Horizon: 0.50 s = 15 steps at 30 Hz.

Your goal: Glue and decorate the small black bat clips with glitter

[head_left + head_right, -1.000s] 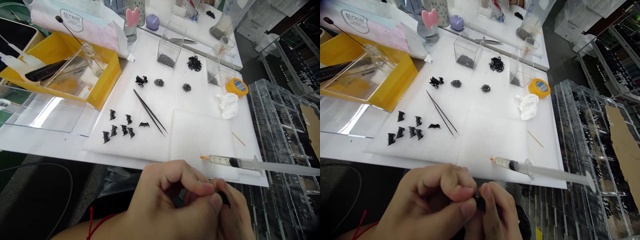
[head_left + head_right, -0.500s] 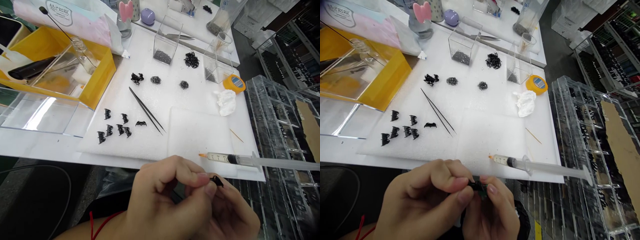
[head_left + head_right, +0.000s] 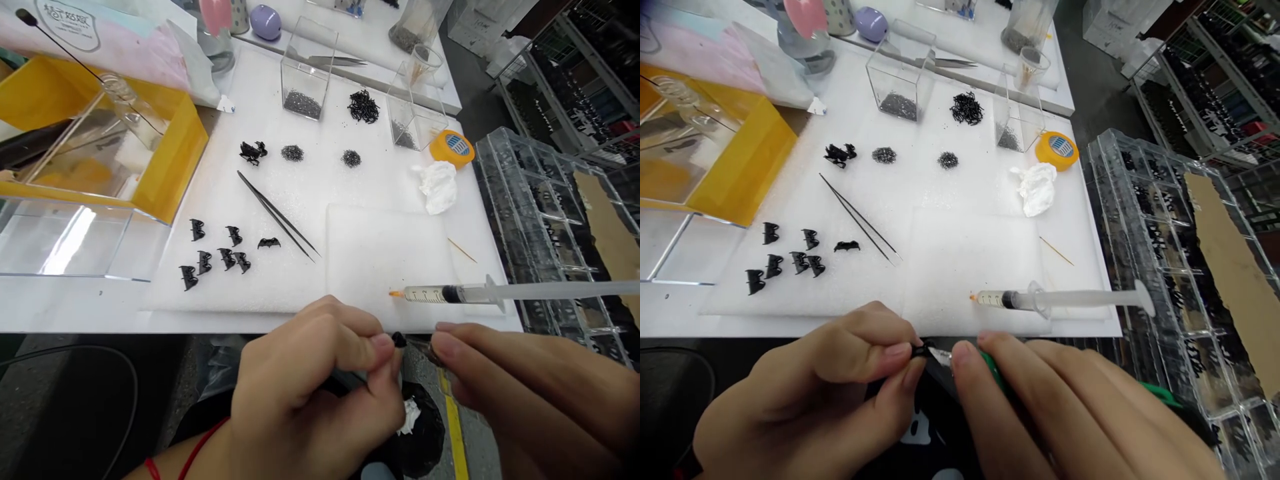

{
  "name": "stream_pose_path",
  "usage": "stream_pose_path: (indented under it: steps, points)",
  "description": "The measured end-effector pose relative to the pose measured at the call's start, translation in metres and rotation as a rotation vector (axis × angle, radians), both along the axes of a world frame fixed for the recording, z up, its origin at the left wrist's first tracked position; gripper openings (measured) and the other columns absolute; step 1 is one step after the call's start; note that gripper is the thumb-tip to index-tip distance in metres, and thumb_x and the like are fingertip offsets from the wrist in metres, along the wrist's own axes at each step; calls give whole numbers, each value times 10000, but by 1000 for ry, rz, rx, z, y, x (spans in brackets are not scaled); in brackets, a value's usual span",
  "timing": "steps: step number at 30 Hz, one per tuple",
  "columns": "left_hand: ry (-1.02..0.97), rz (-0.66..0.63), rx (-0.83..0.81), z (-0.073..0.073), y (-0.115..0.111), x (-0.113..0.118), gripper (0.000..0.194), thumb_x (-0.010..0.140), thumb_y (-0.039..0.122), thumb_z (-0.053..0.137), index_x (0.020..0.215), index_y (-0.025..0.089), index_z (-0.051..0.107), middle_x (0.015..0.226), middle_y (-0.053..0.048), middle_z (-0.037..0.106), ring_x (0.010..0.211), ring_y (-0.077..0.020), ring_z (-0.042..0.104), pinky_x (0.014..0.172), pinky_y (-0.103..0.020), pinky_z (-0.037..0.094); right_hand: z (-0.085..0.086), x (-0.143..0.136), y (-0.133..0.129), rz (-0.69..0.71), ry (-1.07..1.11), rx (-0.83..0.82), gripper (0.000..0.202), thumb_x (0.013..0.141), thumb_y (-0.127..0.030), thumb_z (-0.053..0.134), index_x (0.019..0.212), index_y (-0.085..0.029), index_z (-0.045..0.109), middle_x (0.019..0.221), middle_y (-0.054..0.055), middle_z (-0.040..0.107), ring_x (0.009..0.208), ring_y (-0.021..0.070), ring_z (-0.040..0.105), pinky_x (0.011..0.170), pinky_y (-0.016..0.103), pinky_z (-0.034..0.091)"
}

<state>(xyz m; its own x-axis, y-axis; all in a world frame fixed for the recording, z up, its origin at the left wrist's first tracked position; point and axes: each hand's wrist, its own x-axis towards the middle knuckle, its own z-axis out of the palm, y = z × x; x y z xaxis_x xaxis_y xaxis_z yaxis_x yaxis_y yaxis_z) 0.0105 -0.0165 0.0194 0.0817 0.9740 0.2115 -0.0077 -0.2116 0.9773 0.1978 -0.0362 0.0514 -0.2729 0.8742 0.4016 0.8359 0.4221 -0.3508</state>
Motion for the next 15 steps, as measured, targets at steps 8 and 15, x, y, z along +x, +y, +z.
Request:
stream_pose_path:
  steps: [8,15]
  points:
    - [288,-17,249,-9,-1,-4,144,841,122,639,771,204,544,749,31,694,595,-70,620,561,-149,565,2,28,8,321,-388,-12,451,909,-378,503,1353,-296,496,1136,-45,668,834,164,653,769,333,528]
    - [458,-143,361,-11,-7,-7,56,868,146,620,870,185,580,828,-1,712,673,-106,629,631,-212,591,12,20,-1,267,-518,46,303,947,-372,443,1204,-391,602,1085,-78,681,809,169,630,716,352,456]
